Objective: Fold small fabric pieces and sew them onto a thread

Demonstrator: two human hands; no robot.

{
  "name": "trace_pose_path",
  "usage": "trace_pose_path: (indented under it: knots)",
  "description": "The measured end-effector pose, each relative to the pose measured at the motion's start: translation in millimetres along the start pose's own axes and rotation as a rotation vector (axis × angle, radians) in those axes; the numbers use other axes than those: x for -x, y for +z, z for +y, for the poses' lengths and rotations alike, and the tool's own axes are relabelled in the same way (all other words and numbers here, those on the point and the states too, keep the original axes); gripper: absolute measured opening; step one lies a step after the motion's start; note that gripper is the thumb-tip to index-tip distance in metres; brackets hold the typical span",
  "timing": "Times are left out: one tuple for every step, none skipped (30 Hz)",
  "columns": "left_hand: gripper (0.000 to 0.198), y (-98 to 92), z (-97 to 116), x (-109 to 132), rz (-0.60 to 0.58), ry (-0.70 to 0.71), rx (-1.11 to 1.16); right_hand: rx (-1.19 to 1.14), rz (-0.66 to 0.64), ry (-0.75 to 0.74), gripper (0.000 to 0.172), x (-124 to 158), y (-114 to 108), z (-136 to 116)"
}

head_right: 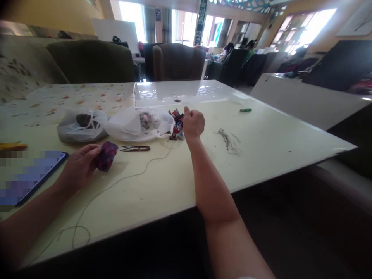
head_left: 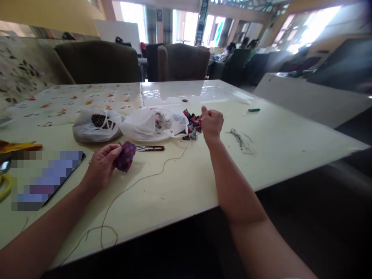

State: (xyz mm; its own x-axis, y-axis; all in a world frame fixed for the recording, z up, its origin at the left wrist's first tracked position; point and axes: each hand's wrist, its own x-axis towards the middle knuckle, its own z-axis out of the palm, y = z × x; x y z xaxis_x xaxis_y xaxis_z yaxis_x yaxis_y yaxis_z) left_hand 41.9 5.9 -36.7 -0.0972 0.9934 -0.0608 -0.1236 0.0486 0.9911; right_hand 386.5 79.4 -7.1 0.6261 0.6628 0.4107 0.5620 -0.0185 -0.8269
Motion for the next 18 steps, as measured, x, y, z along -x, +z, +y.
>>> trace_pose_path:
  knots:
    - [0.038,0.0,2,1,0.008,0.008,0.020,0.021,0.046,0.033,0.031,-5,-3,2]
    - [0.039,0.1,3,2,0.009,0.017,0.042,0.009,0.072,0.044,0.026,-7,-4,3]
    - [0.039,0.4,3,4,0.011,0.027,0.062,-0.031,0.070,0.032,0.021,-5,-2,2]
    - [0.038,0.7,3,5,0.014,0.035,0.077,-0.096,0.028,0.000,0.019,1,1,0]
    - [0.038,1.1,2,6,0.014,0.040,0.085,-0.174,-0.061,-0.042,0.019,10,7,-4]
    - [0.038,1.5,1,7,0.015,0.044,0.089,-0.255,-0.192,-0.078,0.023,23,13,-10]
    - [0.039,1.8,-1,8,0.017,0.042,0.083,-0.337,-0.352,-0.097,0.028,39,20,-16]
    - [0.041,2.2,-2,9,-0.003,0.039,0.082,-0.404,-0.529,-0.088,0.033,56,26,-22]
    - [0.042,2.6,-3,10,-0.025,0.046,0.090,-0.456,-0.706,-0.045,0.036,75,31,-28]
    - [0.042,3.2,-4,11,-0.045,0.050,0.091,-0.496,-0.861,0.022,0.039,93,34,-34]
    - [0.042,3.9,-4,13,-0.057,0.059,0.092,-0.528,-0.991,0.094,0.043,109,36,-39]
    - [0.041,4.7,-5,14,-0.067,0.070,0.087,-0.561,-1.101,0.165,0.045,123,37,-43]
    - [0.039,5.6,-5,16,-0.079,0.082,0.083,-0.600,-1.186,0.229,0.045,134,37,-46]
    - [0.038,6.5,-6,17,-0.097,0.091,0.074,-0.639,-1.251,0.288,0.044,143,37,-48]
    - [0.037,7.2,-6,18,-0.119,0.093,0.063,-0.677,-1.296,0.343,0.041,149,36,-50]
    - [0.037,7.8,-7,19,-0.143,0.087,0.052,-0.711,-1.321,0.393,0.039,152,35,-51]
    - [0.038,8.2,-8,20,-0.165,0.075,0.041,-0.737,-1.329,0.435,0.037,153,35,-51]
    - [0.038,8.3,-9,20,-0.179,0.060,0.032,-0.755,-1.323,0.467,0.037,153,34,-51]
